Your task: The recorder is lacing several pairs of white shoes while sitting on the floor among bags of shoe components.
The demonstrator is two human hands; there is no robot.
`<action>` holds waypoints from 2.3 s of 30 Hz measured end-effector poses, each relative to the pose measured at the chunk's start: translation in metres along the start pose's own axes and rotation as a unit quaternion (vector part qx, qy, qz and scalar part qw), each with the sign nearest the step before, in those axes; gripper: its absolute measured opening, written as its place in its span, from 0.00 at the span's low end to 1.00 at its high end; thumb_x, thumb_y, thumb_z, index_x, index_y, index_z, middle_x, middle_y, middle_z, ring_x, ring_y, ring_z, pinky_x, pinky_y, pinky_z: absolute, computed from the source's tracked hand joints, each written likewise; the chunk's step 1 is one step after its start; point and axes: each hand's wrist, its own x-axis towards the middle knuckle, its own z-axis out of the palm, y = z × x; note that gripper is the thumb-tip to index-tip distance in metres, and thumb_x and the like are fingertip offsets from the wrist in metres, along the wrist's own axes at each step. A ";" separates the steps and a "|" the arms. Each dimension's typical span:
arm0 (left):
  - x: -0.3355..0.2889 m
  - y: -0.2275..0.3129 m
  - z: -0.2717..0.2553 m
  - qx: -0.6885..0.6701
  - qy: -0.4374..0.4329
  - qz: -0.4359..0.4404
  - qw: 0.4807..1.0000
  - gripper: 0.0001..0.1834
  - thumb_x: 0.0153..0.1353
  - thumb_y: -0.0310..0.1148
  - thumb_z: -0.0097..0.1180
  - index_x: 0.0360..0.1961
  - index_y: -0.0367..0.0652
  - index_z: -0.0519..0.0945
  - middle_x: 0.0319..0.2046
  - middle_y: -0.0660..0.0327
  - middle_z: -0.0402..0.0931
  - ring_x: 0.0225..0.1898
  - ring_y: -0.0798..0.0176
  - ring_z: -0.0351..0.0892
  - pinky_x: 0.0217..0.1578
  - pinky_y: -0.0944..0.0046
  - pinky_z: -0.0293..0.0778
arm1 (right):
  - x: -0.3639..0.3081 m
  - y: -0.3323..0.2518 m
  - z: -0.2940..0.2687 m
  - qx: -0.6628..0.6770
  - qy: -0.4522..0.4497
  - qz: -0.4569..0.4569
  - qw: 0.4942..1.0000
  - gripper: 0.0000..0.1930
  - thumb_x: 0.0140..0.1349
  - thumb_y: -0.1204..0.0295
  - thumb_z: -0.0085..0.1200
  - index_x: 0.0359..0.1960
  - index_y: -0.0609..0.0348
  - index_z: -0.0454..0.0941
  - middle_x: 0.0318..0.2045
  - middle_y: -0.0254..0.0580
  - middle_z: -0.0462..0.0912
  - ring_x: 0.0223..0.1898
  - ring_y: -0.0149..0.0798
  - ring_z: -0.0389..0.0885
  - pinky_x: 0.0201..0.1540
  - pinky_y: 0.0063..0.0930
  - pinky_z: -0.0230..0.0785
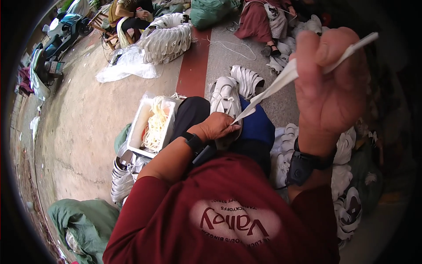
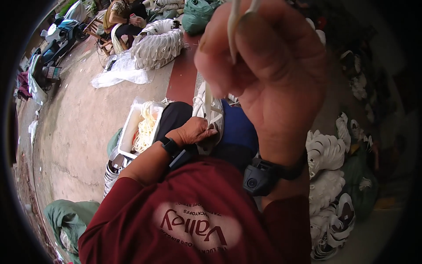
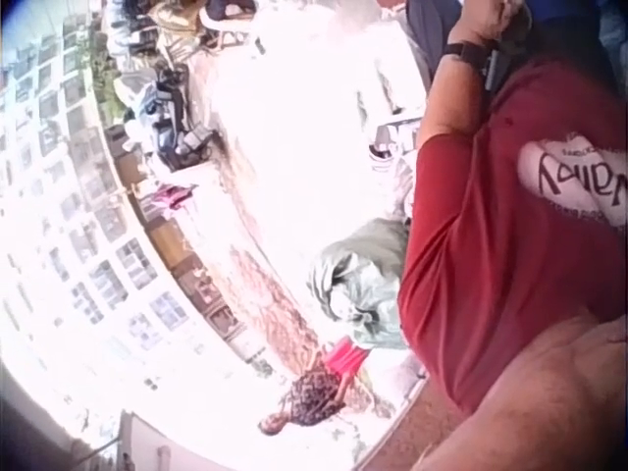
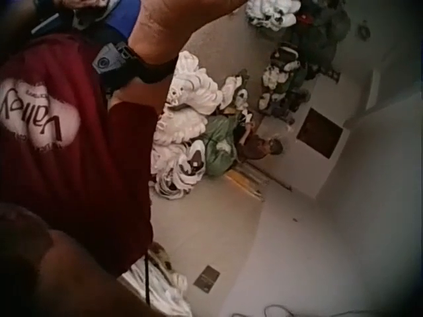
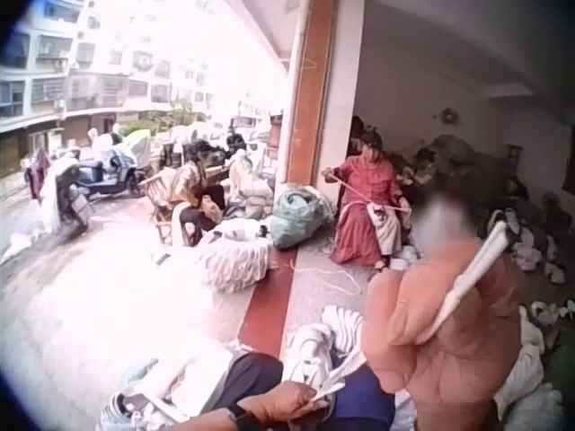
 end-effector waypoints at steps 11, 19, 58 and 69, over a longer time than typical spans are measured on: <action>-0.007 -0.007 0.005 -0.093 -0.078 0.007 0.993 0.19 0.61 0.45 0.46 0.22 0.40 0.73 0.21 0.52 0.71 0.30 0.46 0.71 0.34 0.54 0.66 | -0.215 0.215 -0.096 -0.171 0.269 0.540 0.779 0.03 0.49 0.78 0.55 0.21 0.63 0.76 0.17 0.34 0.76 0.17 0.23 0.67 0.19 0.17 0.57; -0.006 -0.011 0.003 -0.091 -0.038 -0.016 0.995 0.19 0.60 0.44 0.49 0.20 0.40 0.75 0.18 0.52 0.69 0.24 0.47 0.70 0.27 0.54 0.67 | -0.237 0.254 -0.089 -0.322 0.258 0.475 0.778 0.04 0.47 0.79 0.57 0.18 0.63 0.75 0.15 0.30 0.73 0.18 0.25 0.67 0.22 0.21 0.61; 0.004 -0.014 0.011 -0.042 0.061 -0.003 0.997 0.12 0.56 0.38 0.55 0.23 0.42 0.75 0.22 0.55 0.72 0.27 0.49 0.72 0.30 0.55 0.68 | -0.228 0.245 -0.071 -0.491 0.297 0.421 0.702 0.03 0.43 0.82 0.50 0.22 0.66 0.69 0.15 0.45 0.71 0.17 0.38 0.70 0.23 0.32 0.63; 0.001 -0.013 0.012 -0.048 0.083 0.005 0.995 0.12 0.57 0.40 0.53 0.24 0.42 0.76 0.22 0.55 0.72 0.28 0.49 0.72 0.31 0.55 0.69 | -0.222 0.237 -0.069 -0.228 0.416 0.477 0.740 0.04 0.52 0.81 0.49 0.27 0.68 0.76 0.18 0.33 0.76 0.19 0.24 0.71 0.22 0.18 0.63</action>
